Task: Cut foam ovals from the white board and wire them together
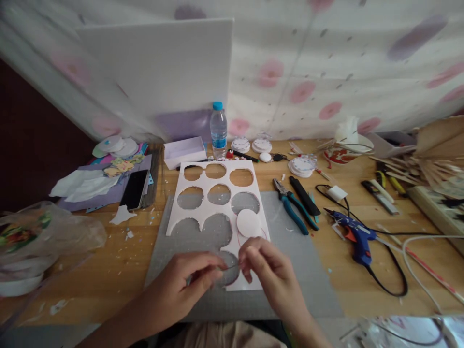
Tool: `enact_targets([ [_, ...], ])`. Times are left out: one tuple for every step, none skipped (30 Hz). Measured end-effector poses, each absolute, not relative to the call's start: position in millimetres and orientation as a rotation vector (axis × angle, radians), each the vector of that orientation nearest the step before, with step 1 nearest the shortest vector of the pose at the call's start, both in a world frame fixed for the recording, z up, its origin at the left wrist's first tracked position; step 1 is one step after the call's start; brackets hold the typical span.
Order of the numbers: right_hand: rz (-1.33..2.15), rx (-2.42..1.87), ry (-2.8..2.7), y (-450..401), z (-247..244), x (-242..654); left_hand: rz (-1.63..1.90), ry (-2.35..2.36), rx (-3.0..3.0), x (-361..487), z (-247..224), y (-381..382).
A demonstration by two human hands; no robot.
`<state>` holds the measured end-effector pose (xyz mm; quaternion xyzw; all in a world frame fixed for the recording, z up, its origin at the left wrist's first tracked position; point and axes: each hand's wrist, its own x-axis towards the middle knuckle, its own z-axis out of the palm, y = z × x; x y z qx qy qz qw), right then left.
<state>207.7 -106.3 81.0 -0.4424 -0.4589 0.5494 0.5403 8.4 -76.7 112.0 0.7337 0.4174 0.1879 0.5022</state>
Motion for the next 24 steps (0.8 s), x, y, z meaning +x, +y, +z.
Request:
enact_targets([
  [1.254, -1.043, -1.014, -104.9, 82.0, 216.6, 0.512, 1.067, 1.817, 3.2, 113.2, -72.4],
  [1.193, -1.039, -0.932, -103.9, 83.8, 227.5, 0.593, 1.144, 1.859, -4.7, 114.3, -66.8],
  [1.127, -1.043, -0.848, -103.6, 86.6, 239.6, 0.678, 1.229, 1.891, -14.7, 115.3, -60.1],
  [1.064, -1.057, -0.776, -104.1, 90.1, 252.2, 0.773, 1.326, 1.916, -26.1, 115.8, -52.6],
  [0.988, -1.074, -0.707, -105.4, 94.2, 264.5, 0.856, 1.434, 1.915, -38.1, 115.7, -44.3],
  [0.917, -1.098, -0.641, -107.4, 98.4, 276.2, 0.902, 1.529, 1.895, -49.6, 114.5, -35.5],
  [0.845, -1.121, -0.566, -109.7, 102.4, 286.9, 0.946, 1.591, 1.852, -60.0, 112.0, -26.3],
  [0.782, -1.144, -0.493, -112.1, 105.8, 296.6, 0.971, 1.604, 1.811, -68.5, 108.1, -16.8],
  [0.733, -1.162, -0.427, -114.1, 108.6, 305.3, 0.995, 1.606, 1.766, -74.6, 102.9, -7.1],
  [0.696, -1.173, -0.376, -115.6, 110.4, 313.1, 1.01, 1.598, 1.738, -78.3, 96.5, 2.7],
  [0.672, -1.173, -0.341, -116.3, 111.5, 320.3, 1.049, 1.594, 1.715, -79.4, 89.5, 12.5],
  [0.653, -1.161, -0.323, -116.1, 111.8, 326.8, 1.078, 1.582, 1.701, -78.1, 82.1, 22.4],
  [0.643, -1.141, -0.317, -115.1, 111.4, 332.7, 1.113, 1.563, 1.702, -74.8, 74.8, 32.3],
  [0.639, -1.118, -0.319, -113.4, 110.7, 338.0, 1.143, 1.54, 1.716, -69.9, 68.2, 42.4],
  [0.638, -1.098, -0.321, -111.3, 109.6, 342.4, 1.174, 1.528, 1.728, -63.4, 62.4, 52.8],
  [0.643, -1.083, -0.325, -108.9, 108.3, 346.0, 1.199, 1.515, 1.742, -55.9, 57.8, 63.9],
  [0.652, -1.08, -0.325, -106.4, 107.1, 348.4, 1.223, 1.505, 1.756, -47.3, 54.5, 76.0],
  [0.662, -1.086, -0.322, -104.2, 105.9, 349.7, 1.247, 1.497, 1.768, -37.7, 52.6, 89.6],
  [0.67, -1.097, -0.318, -102.3, 105.0, 349.9, 1.269, 1.487, 1.78, -27.3, 52.1, 104.9],
  [0.679, -1.111, -0.314, -101.1, 104.2, 349.2, 1.297, 1.487, 1.788, -16.1, 52.7, 122.1],
  [0.692, -1.126, -0.309, -100.7, 103.5, 347.9, 1.325, 1.494, 1.79, -4.2, 54.1, 140.8],
  [0.707, -1.139, -0.305, -101.2, 102.6, 346.4, 1.346, 1.505, 1.79, 8.1, 56.0, 160.6],
  [0.72, -1.15, -0.301, -103.0, 101.3, 345.2, 1.354, 1.519, 1.79, 20.6, 58.0, 180.7],
  [0.731, -1.155, -0.3, -106.0, 99.2, 344.7, 1.357, 1.538, 1.783, 32.9, 59.7, 200.2],
])
